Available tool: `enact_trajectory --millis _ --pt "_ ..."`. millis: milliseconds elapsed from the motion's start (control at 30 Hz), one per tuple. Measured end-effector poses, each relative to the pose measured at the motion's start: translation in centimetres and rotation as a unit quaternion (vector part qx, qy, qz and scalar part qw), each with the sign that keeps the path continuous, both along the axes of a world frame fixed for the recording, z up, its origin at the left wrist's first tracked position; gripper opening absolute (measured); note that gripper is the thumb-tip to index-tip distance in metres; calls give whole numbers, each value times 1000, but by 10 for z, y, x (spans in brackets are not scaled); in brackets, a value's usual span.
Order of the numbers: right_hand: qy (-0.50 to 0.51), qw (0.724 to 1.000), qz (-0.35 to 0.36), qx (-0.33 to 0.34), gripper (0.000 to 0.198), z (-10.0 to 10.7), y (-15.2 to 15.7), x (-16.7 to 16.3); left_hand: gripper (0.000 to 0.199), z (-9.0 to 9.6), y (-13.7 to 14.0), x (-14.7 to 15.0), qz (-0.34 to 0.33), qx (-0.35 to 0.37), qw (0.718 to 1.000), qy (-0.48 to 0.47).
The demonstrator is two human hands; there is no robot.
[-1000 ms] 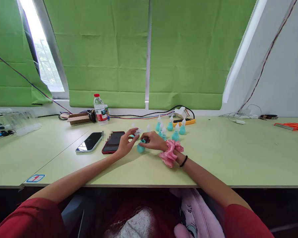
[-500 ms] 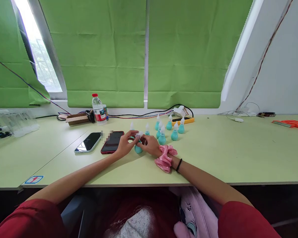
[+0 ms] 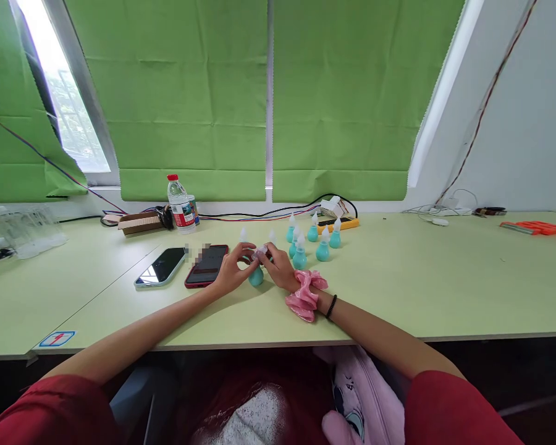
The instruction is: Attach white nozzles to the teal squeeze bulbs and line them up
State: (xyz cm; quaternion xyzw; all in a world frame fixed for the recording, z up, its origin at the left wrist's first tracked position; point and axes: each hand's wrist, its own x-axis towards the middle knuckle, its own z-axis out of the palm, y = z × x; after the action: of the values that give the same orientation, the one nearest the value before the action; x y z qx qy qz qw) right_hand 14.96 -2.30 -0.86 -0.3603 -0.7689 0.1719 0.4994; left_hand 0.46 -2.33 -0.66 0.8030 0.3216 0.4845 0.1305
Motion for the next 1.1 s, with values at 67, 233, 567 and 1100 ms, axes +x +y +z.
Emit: enact_trajectory --millis 67,233,567,1100 --pt "19 1000 -14 6 27 1 1 1 35 2 -1 0 5 -14 1000 5" --pt "63 998 -7 -22 27 6 6 7 36 3 4 -3 28 -42 992 120" --pt "-41 999 -17 -3 16 12 8 14 33 5 11 -6 75 -4 983 167" --pt "-271 961 -56 24 14 3 16 16 13 5 15 -8 117 25 961 249"
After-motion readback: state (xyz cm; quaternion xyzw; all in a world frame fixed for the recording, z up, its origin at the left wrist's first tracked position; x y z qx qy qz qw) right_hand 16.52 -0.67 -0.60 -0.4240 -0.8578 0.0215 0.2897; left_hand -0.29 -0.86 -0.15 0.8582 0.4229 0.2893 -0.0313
